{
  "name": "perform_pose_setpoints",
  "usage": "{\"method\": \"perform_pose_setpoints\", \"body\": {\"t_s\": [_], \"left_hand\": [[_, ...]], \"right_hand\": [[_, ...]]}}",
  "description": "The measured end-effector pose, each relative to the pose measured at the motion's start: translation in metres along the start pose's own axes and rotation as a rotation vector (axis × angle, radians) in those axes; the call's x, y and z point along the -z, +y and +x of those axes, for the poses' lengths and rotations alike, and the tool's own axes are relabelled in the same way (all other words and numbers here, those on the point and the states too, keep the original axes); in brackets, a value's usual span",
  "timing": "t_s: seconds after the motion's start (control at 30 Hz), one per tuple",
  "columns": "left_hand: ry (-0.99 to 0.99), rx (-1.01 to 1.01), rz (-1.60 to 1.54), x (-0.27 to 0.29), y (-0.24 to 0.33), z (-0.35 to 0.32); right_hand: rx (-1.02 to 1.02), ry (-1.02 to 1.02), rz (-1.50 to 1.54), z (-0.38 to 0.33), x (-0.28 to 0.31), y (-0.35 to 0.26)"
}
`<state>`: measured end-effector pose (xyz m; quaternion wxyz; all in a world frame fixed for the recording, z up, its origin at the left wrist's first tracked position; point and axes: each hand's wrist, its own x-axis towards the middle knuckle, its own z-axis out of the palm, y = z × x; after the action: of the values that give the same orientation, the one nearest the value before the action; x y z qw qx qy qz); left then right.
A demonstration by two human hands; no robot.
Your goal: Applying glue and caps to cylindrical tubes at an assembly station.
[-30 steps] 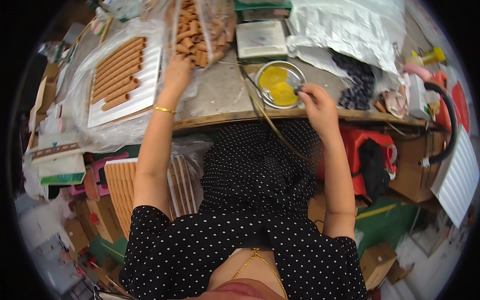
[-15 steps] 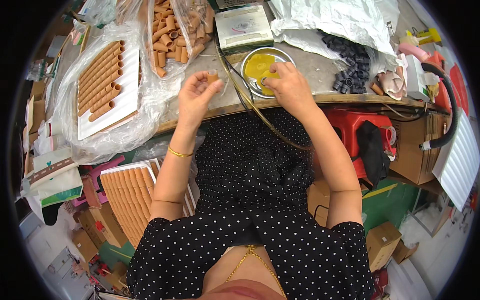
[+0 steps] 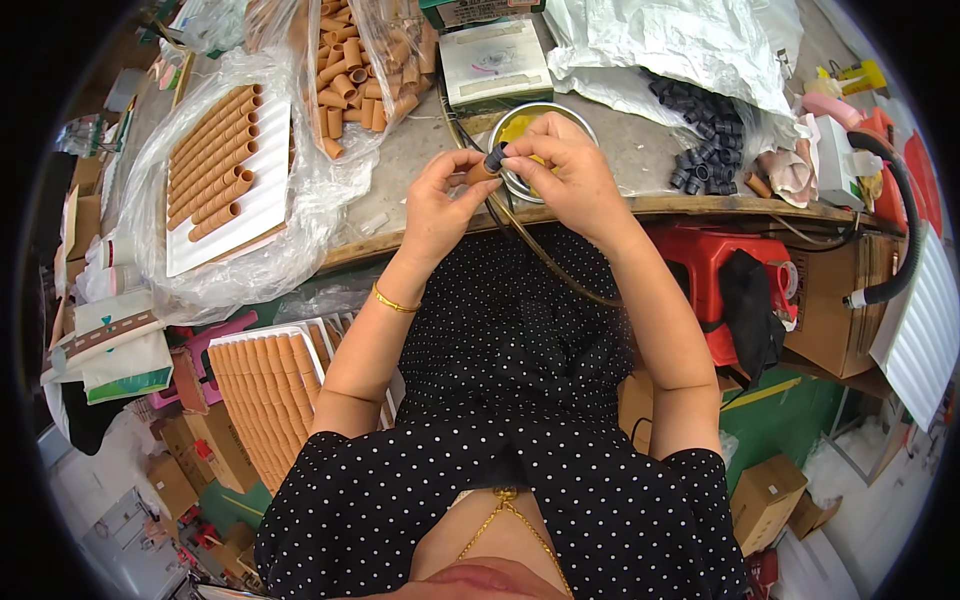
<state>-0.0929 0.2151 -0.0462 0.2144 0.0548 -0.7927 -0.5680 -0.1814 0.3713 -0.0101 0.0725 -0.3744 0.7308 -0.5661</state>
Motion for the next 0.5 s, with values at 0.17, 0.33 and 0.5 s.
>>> {"method": "perform_pose_setpoints", "body": {"t_s": [0.17,0.33,0.5], "left_hand": [[-0.01,0.021,0.017,-0.004,0.007,-0.001],[-0.047,0.093,-0.116,-0.005,0.009,-0.006],[-0.132,0.23,-0.341,0.005,0.023,-0.01]], "right_hand": [[0.205,-0.071,-0.205,0.006,0.007,0.004],[0.087,-0.084,-0.12,0.0,0.005,0.002],[-0.1,-0.148,0.179,-0.003,-0.012,0.003]]}}
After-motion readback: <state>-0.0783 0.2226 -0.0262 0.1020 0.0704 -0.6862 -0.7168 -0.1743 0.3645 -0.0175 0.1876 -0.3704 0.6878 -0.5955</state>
